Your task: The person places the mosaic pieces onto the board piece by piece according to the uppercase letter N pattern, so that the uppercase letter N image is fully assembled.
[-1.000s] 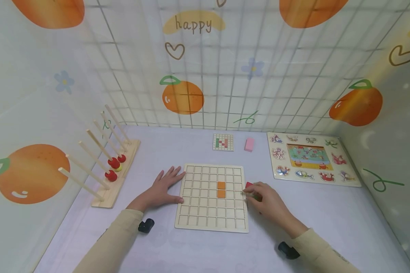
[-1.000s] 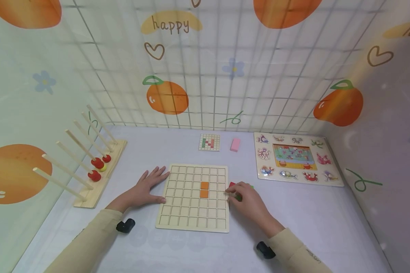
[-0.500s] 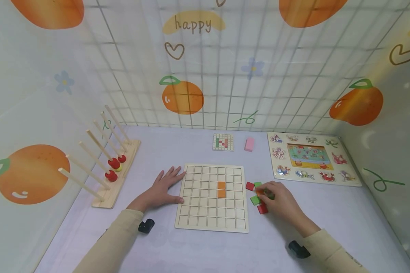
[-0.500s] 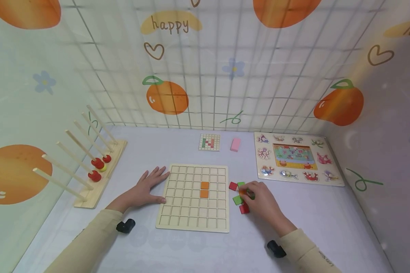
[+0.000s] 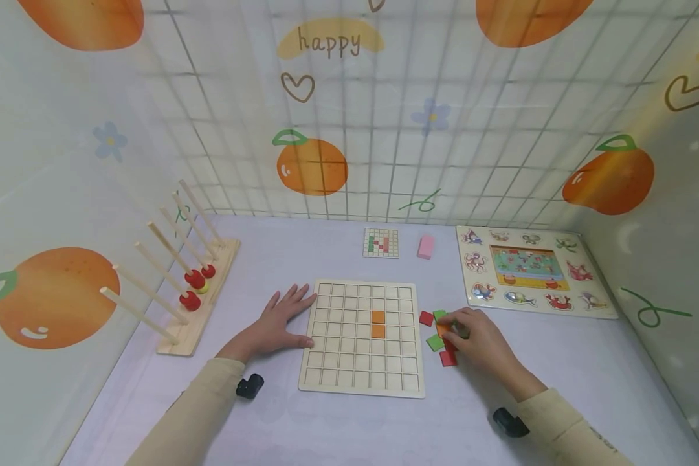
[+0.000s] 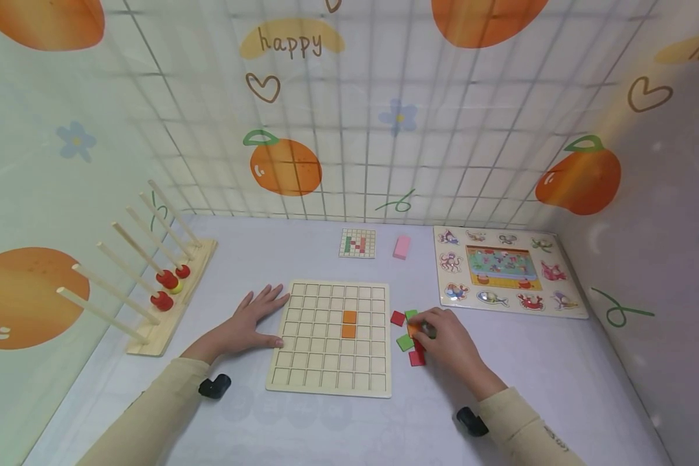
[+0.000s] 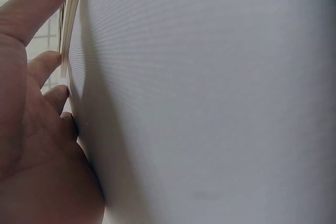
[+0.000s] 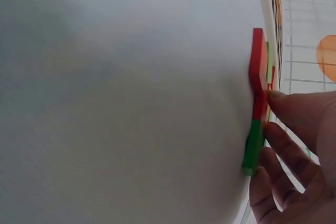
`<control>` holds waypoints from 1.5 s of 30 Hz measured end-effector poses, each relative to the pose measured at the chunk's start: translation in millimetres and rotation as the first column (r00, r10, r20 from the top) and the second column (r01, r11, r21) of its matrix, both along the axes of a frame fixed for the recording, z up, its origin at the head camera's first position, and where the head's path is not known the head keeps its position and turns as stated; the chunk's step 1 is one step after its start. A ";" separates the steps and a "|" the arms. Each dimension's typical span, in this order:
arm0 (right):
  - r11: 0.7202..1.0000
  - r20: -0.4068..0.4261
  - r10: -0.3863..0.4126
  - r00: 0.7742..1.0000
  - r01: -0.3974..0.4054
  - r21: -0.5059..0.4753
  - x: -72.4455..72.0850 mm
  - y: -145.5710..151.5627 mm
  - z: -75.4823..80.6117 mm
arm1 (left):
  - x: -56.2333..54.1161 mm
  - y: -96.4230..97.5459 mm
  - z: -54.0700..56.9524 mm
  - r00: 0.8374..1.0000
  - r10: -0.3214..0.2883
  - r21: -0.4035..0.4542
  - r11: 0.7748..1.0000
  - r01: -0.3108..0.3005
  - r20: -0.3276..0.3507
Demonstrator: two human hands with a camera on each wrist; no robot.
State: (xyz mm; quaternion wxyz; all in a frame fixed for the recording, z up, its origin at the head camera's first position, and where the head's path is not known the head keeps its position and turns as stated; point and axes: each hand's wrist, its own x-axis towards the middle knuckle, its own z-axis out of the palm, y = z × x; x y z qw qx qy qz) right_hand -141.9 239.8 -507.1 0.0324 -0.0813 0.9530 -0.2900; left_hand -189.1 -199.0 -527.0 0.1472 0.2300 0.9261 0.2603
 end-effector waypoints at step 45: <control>0.999 0.044 0.022 0.999 -0.021 -0.043 -5.1 3.9 1.5 | 0.3 1.7 1.5 1.000 0.011 -0.036 0.999 -0.011 0.009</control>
